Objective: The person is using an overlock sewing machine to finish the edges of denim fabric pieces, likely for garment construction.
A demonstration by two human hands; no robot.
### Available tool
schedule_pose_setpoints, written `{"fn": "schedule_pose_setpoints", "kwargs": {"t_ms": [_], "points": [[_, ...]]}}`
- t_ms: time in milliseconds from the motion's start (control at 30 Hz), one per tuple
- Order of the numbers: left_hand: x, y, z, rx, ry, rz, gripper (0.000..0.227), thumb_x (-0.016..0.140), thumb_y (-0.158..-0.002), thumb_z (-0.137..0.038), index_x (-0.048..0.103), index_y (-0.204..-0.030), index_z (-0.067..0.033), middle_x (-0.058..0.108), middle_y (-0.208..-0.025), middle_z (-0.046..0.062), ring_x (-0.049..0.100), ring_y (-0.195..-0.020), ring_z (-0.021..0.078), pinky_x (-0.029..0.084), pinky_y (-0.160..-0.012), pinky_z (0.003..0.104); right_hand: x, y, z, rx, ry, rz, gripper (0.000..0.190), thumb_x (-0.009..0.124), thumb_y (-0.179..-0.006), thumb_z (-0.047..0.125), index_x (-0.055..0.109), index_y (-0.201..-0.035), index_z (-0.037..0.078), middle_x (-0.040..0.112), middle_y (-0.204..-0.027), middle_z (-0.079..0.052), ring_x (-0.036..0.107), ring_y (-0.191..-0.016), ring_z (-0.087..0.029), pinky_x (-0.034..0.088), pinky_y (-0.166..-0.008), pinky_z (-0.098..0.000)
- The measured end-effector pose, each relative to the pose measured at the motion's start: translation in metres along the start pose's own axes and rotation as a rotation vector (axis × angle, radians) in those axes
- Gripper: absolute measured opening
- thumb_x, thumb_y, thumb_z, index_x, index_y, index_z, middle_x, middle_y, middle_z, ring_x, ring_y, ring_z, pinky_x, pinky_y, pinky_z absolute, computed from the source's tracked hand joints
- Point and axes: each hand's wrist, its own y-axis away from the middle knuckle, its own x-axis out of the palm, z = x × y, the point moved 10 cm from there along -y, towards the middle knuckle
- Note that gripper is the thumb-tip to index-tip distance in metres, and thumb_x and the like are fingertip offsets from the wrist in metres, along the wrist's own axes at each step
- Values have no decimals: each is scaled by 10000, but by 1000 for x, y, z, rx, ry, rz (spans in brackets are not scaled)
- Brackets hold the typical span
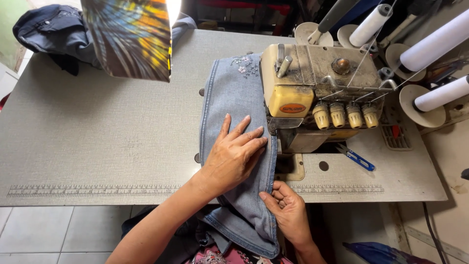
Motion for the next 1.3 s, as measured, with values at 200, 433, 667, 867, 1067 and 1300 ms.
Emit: {"fn": "schedule_pose_setpoints", "kwargs": {"t_ms": [200, 433, 667, 867, 1067, 1300], "points": [[11, -2, 14, -3, 0, 16, 239, 611, -990, -163, 713, -1191, -84, 719, -1281, 106, 568, -1329, 449, 280, -1148, 732, 1, -6, 6, -21, 16, -5, 159, 713, -926, 55, 727, -1078, 9, 779, -800, -64, 672, -649, -74, 558, -597, -201], [21, -7, 21, -19, -114, -10, 246, 589, -1000, -192, 714, -1190, -99, 723, -1281, 105, 576, -1313, 479, 321, -1112, 743, -12, -14, -3, -93, 24, -60, 165, 740, -918, 32, 694, -1076, 23, 586, -678, 41, 523, -586, 3, 447, -529, -148], [33, -11, 35, -53, -181, 3, 299, 580, -979, -211, 720, -1223, -111, 707, -1315, 106, 564, -1313, 497, 340, -1093, 733, -3, -16, 27, -155, 108, -53, 169, 704, -949, 86, 689, -1108, 33, 570, -654, 51, 483, -567, 1, 418, -502, -166], [41, -18, 48, -100, -226, 43, 351, 547, -965, -207, 711, -1265, -127, 684, -1354, 111, 546, -1332, 487, 369, -1089, 704, 15, -12, 65, -333, 372, -85, 156, 666, -971, 150, 660, -1090, 49, 362, -591, 85, 316, -493, -19, 295, -420, -223], [49, -22, 60, -125, -280, 40, 361, 527, -965, -150, 702, -1279, -110, 685, -1350, 115, 540, -1330, 502, 415, -1052, 688, 34, -18, 85, -517, 725, -120, 349, 642, -976, 303, 609, -1215, 51, 604, -679, -14, 563, -550, -166, 493, -563, -342], [59, -28, 77, -207, -324, 108, 394, 489, -959, -149, 660, -1312, -114, 664, -1373, 115, 531, -1319, 538, 454, -1035, 646, 51, -38, 104, -603, 843, -109, 282, 621, -986, 198, 569, -1204, 27, 634, -747, -87, 668, -650, -307, 503, -613, -449]]}}
